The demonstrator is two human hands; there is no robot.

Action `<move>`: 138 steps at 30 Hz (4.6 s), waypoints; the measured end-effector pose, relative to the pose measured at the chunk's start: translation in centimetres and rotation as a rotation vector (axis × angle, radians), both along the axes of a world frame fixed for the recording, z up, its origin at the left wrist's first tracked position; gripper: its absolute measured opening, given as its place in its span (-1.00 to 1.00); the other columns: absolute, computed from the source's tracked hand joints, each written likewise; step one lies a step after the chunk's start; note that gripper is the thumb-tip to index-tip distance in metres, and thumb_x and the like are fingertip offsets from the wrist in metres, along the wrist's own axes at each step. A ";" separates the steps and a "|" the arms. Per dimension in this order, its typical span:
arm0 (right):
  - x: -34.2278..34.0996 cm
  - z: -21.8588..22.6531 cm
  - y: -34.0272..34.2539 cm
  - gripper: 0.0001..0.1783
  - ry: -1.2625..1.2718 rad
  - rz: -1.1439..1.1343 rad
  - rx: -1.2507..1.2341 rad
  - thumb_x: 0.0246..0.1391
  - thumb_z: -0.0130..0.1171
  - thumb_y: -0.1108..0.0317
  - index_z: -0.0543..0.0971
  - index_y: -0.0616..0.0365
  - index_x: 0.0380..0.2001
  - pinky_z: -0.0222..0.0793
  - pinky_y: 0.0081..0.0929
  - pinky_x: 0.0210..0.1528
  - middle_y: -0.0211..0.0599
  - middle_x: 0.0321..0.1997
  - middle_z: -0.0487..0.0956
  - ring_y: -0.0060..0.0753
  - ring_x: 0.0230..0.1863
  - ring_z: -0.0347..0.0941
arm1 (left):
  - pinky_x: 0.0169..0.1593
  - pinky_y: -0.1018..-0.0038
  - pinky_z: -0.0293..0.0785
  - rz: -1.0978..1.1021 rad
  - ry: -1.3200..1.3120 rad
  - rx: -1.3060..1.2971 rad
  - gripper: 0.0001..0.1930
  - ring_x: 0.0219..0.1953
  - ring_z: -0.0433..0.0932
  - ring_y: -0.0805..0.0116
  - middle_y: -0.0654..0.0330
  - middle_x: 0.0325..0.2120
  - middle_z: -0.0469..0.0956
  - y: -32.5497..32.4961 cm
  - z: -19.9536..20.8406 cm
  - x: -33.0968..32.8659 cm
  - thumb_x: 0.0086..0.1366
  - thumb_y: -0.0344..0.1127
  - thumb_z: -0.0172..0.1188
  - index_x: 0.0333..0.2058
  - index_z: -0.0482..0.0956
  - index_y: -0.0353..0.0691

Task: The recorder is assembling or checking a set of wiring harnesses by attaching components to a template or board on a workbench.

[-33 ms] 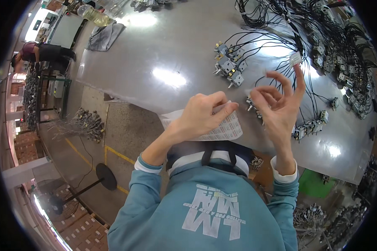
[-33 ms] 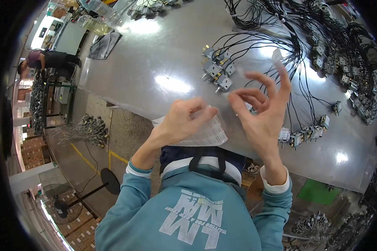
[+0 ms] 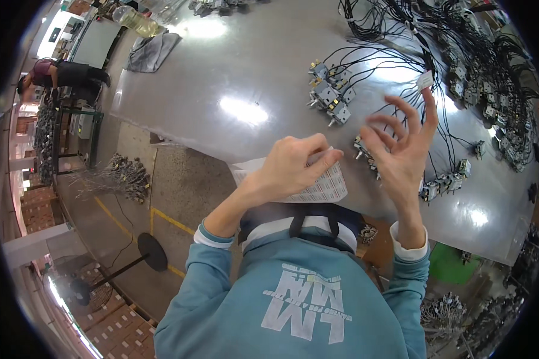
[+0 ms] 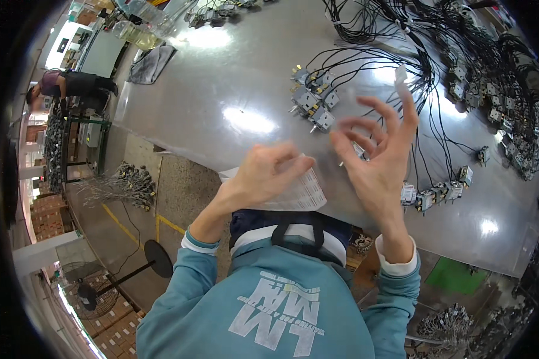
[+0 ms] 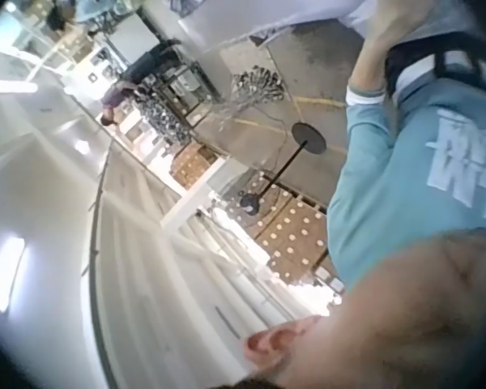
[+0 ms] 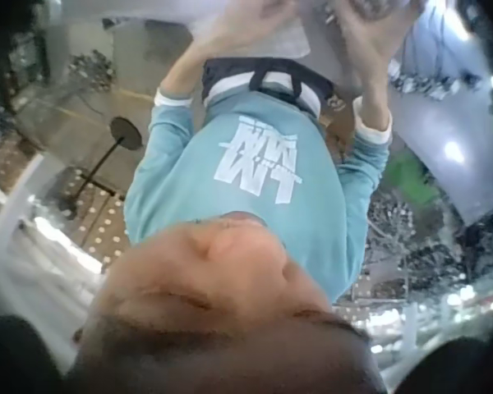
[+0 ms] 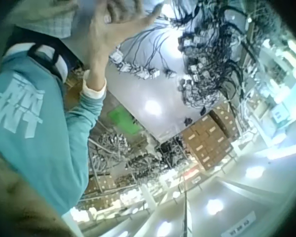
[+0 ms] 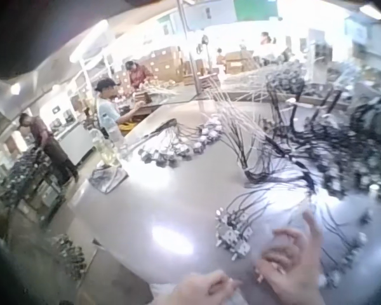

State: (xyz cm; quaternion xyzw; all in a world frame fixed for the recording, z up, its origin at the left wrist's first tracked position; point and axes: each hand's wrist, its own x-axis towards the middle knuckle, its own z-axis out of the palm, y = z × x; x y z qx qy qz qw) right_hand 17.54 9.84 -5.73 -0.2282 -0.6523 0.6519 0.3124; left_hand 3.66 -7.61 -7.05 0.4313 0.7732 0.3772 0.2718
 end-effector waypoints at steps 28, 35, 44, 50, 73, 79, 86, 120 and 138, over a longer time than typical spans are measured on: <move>-7.1 -5.4 0.4 0.16 -0.194 0.148 0.902 -0.07 0.16 0.85 0.34 -0.38 0.58 0.43 0.03 0.38 0.18 0.64 0.01 0.34 0.40 0.19 | -0.41 0.13 0.48 -0.080 0.103 0.169 -0.75 -0.54 0.61 -0.10 -0.07 -0.58 0.60 -1.0 -1.8 0.0 0.49 -0.19 0.35 -0.25 0.71 -0.29; -6.8 -5.0 1.3 0.21 -0.167 0.194 1.002 -0.10 0.16 0.85 0.29 -0.37 0.61 0.45 -0.05 0.33 0.17 0.66 -0.04 0.24 0.29 0.27 | -0.33 0.03 0.53 -0.166 0.133 0.155 -0.73 -0.45 0.67 -0.17 -0.08 -0.54 0.64 -0.6 -1.9 -0.1 0.54 -0.16 0.26 -0.27 0.58 -0.25; 2.4 2.6 5.2 0.57 -0.156 0.230 0.352 -0.12 0.55 0.57 -0.32 -0.35 0.72 0.61 -0.19 0.12 -0.28 0.77 -0.09 -0.22 0.29 0.28 | -0.35 0.05 0.51 -0.198 0.016 0.126 -0.69 -0.45 0.66 -0.16 -0.07 -0.52 0.65 -0.5 -1.1 -0.2 0.57 -0.07 0.25 -0.20 0.64 -0.23; 9.1 3.0 5.5 0.43 -0.354 0.132 0.848 -0.02 0.50 0.65 -0.13 -0.46 0.70 0.60 -0.19 0.12 -0.10 0.76 -0.02 -0.10 0.23 0.34 | -0.34 0.08 0.52 -0.300 -0.055 0.129 -0.72 -0.44 0.66 -0.14 -0.02 -0.53 0.64 1.2 -0.5 0.8 0.57 -0.08 0.25 -0.17 0.66 -0.20; 13.9 -1.0 6.5 0.29 -0.178 -0.129 0.193 0.29 0.38 0.65 -0.31 -0.24 0.71 0.64 -0.48 0.02 0.08 0.51 0.38 -0.45 -0.04 0.69 | 0.37 -0.09 0.54 -0.434 0.965 0.477 -0.77 0.31 0.58 -0.35 -0.25 0.24 0.60 7.1 -4.1 11.8 0.29 -0.28 0.23 -0.27 0.65 -0.38; 12.8 -0.9 7.1 0.28 -0.222 -0.055 0.260 0.28 0.40 0.64 -0.28 -0.18 0.71 0.65 -0.47 0.02 0.10 0.45 0.45 -0.48 -0.09 0.71 | 0.28 -0.12 0.60 -0.397 1.091 0.454 -0.78 0.20 0.65 -0.39 -0.26 0.14 0.67 7.7 -4.5 12.4 0.33 -0.28 0.22 -0.26 0.67 -0.35; 12.1 -0.9 7.4 0.30 -0.278 0.018 0.367 0.25 0.41 0.65 -0.28 -0.18 0.72 0.64 -0.47 0.04 0.09 0.41 0.49 -0.48 -0.12 0.72 | 0.29 -0.12 0.60 -0.383 1.103 0.470 -0.77 0.19 0.66 -0.38 -0.24 0.15 0.66 7.6 -4.8 12.4 0.36 -0.25 0.22 -0.25 0.68 -0.32; 12.6 -3.1 9.9 0.46 -0.232 -0.064 0.671 0.06 0.58 0.64 -0.26 -0.21 0.72 0.28 -0.68 -0.28 -0.28 0.27 0.48 -0.65 -0.32 0.24 | 0.08 -0.06 0.71 -0.289 1.301 0.376 -0.69 0.04 0.74 -0.41 -0.32 0.06 0.70 8.4 -5.0 14.3 0.45 -0.19 0.13 -0.26 0.64 -0.38; 3.9 -0.7 6.3 0.34 -0.302 0.020 0.721 0.14 0.52 0.53 -0.22 -0.06 0.71 0.50 -0.32 0.11 -0.09 0.53 0.31 -0.28 0.13 0.62 | 0.22 -0.13 0.65 -0.376 1.069 0.524 -0.69 0.07 0.72 -0.33 -0.13 0.03 0.71 7.1 -4.1 13.3 0.28 -0.22 0.22 -0.16 0.73 -0.32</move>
